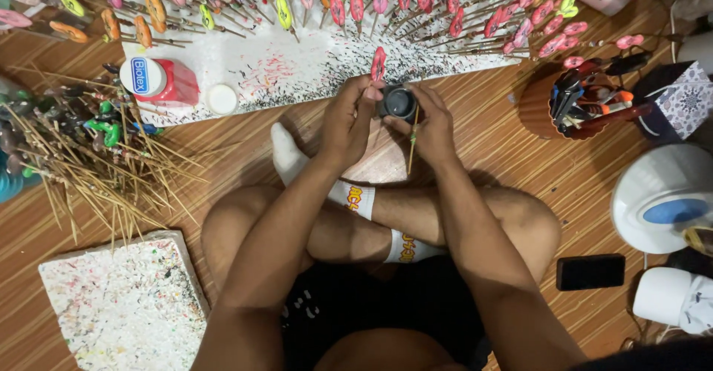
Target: Painting and decorating small frog-shaped fishing lures attached to sticks
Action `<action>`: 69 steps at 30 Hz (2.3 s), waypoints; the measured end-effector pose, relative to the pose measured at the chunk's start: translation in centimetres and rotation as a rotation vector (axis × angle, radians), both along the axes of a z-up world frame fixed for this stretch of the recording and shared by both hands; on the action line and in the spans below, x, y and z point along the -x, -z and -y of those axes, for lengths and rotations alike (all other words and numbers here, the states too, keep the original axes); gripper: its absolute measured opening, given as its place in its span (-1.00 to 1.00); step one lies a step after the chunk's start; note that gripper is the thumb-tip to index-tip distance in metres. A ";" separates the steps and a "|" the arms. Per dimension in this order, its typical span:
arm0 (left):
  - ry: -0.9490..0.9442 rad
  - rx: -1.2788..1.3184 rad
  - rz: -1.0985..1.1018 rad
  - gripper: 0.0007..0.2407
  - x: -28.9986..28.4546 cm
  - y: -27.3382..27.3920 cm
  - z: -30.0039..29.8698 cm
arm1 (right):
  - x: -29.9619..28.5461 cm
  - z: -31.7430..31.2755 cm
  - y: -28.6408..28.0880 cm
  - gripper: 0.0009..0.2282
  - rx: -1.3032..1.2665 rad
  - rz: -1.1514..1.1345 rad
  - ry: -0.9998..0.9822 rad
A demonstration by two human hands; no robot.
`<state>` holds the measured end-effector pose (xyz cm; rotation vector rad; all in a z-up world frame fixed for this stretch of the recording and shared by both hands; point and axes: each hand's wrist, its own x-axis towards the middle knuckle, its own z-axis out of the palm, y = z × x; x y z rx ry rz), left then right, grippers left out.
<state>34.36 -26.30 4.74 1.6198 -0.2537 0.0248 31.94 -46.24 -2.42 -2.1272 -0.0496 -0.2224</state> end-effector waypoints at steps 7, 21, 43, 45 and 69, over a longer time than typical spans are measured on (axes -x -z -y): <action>-0.008 0.039 -0.073 -0.79 0.2 0.0 0.1 | 1.6 0.3 -6.2 -0.46 -0.086 -0.103 0.000; 0.008 0.105 -0.079 -0.84 0.2 -0.5 0.2 | 1.0 2.1 -2.0 -0.93 -0.148 -0.106 0.001; 0.025 0.039 -0.072 -0.83 0.1 -1.9 -0.1 | 0.7 1.4 -4.5 -0.94 0.041 -0.107 0.027; 0.021 0.057 -0.051 -0.84 0.0 -2.0 0.0 | 0.6 1.1 -5.4 -0.91 0.060 -0.089 0.003; 0.193 0.374 0.109 -0.89 1.8 -2.5 1.1 | 2.7 -1.0 -11.1 -0.66 -1.108 0.143 0.108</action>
